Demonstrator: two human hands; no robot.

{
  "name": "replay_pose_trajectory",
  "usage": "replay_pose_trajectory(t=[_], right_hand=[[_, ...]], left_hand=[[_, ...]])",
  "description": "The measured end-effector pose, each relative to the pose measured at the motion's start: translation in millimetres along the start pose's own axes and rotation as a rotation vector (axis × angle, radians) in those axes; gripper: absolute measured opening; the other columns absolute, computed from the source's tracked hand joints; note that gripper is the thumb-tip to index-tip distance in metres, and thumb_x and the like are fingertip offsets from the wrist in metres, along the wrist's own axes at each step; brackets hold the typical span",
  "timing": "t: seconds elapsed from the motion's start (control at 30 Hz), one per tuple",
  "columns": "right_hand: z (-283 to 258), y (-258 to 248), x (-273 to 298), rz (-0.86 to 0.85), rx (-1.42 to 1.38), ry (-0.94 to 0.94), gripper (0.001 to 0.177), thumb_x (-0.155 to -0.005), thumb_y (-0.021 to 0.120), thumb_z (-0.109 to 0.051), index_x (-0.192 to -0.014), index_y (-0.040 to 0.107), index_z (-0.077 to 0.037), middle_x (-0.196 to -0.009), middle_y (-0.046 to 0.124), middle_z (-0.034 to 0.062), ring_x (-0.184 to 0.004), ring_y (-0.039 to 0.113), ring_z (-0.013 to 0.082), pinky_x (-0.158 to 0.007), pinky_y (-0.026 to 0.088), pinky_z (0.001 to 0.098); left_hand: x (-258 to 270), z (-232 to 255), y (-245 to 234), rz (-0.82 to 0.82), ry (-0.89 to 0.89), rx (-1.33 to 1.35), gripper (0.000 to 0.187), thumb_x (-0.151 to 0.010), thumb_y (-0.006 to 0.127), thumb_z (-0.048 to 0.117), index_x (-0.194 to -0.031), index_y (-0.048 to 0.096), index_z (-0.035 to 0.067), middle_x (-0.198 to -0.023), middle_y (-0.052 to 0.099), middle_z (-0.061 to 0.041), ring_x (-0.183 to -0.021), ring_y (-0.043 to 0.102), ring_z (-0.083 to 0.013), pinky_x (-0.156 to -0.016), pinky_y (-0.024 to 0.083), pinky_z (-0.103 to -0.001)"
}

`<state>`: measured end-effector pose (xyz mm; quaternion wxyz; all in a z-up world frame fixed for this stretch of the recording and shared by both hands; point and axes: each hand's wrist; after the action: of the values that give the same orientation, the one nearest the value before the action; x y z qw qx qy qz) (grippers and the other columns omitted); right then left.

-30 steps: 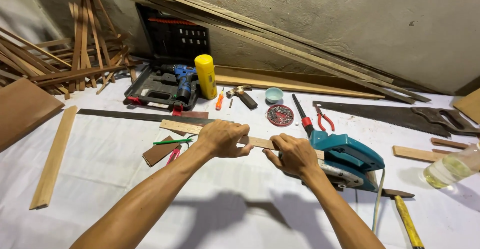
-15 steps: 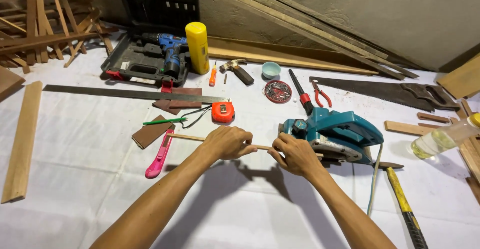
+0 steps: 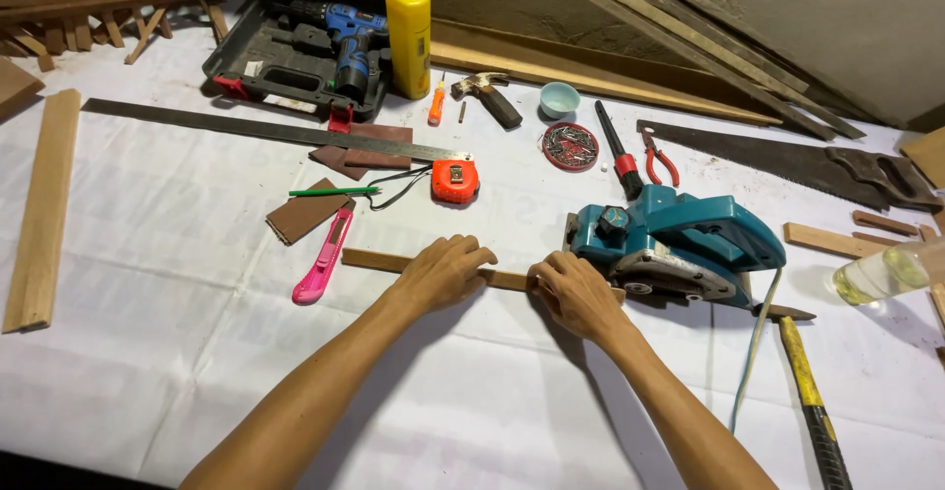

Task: Measuring, marking, and sanding wood strips at a workbench.

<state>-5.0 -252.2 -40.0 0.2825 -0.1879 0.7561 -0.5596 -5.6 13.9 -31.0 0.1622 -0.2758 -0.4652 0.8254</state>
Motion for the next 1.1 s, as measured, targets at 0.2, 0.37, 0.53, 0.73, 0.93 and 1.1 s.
replay_pose_trajectory(t=[0.2, 0.37, 0.53, 0.73, 0.93, 1.1], right_hand=[[-5, 2, 0, -0.01, -0.047, 0.073, 0.02, -0.089, 0.074, -0.023, -0.102, 0.071, -0.009, -0.092, 0.061, 0.0055, -0.085, 0.058, 0.0231, -0.076, 0.049, 0.0386], [-14, 6, 3, 0.057, -0.019, 0.071, 0.02, -0.088, 0.074, -0.02, -0.101, 0.071, -0.006, -0.09, 0.06, 0.0072, -0.083, 0.057, 0.0239, -0.074, 0.049, 0.0392], [-15, 11, 15, 0.102, -0.044, 0.044, 0.021, -0.088, 0.075, -0.022, -0.101, 0.07, -0.006, -0.09, 0.06, 0.0065, -0.082, 0.057, 0.0232, -0.072, 0.049, 0.0381], [-11, 7, 19, 0.079, -0.013, 0.073, 0.023, -0.09, 0.074, -0.026, -0.105, 0.07, -0.008, -0.093, 0.062, 0.005, -0.084, 0.057, 0.0225, -0.074, 0.049, 0.0392], [14, -62, 19, 0.144, 0.13, -0.076, 0.049, -0.09, 0.073, -0.035, -0.13, 0.063, -0.009, -0.11, 0.063, 0.0115, -0.1, 0.06, 0.027, -0.086, 0.05, 0.0418], [51, -137, 26, 0.202, 0.325, -0.09, 0.052, -0.088, 0.073, -0.031, -0.133, 0.061, -0.01, -0.114, 0.063, 0.0137, -0.107, 0.061, 0.0301, -0.093, 0.049, 0.0433]], left_hand=[[9, -6, 8, 0.071, -0.058, -0.053, 0.008, -0.081, 0.078, 0.018, -0.089, 0.077, 0.015, -0.093, 0.064, -0.003, -0.089, 0.061, -0.0225, -0.078, 0.051, -0.039], [11, -10, 9, 0.002, -0.072, -0.073, 0.008, -0.086, 0.075, 0.018, -0.093, 0.078, 0.019, -0.091, 0.064, -0.001, -0.089, 0.061, -0.0219, -0.076, 0.05, -0.039], [15, -4, 10, -0.037, -0.047, -0.119, 0.009, -0.088, 0.073, 0.019, -0.096, 0.078, 0.019, -0.093, 0.065, 0.0, -0.091, 0.061, -0.0211, -0.075, 0.049, -0.039], [18, 3, 3, -0.061, -0.021, -0.127, 0.019, -0.087, 0.075, 0.022, -0.105, 0.076, 0.018, -0.099, 0.064, -0.002, -0.096, 0.061, -0.0211, -0.084, 0.047, -0.038], [-19, 24, -22, -0.012, 0.1, -0.154, 0.043, -0.082, 0.078, 0.025, -0.123, 0.068, 0.015, -0.103, 0.065, -0.005, -0.098, 0.061, -0.0234, -0.09, 0.045, -0.04], [-81, 61, -43, 0.026, 0.203, -0.225, 0.041, -0.087, 0.076, 0.027, -0.125, 0.067, 0.017, -0.106, 0.066, -0.006, -0.1, 0.061, -0.0238, -0.091, 0.045, -0.04]])
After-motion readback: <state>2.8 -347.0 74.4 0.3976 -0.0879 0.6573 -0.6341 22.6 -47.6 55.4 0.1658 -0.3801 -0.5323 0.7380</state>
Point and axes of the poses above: each hand's wrist, its own x-axis away from the middle knuckle, its own y-axis out of the palm, z = x × y
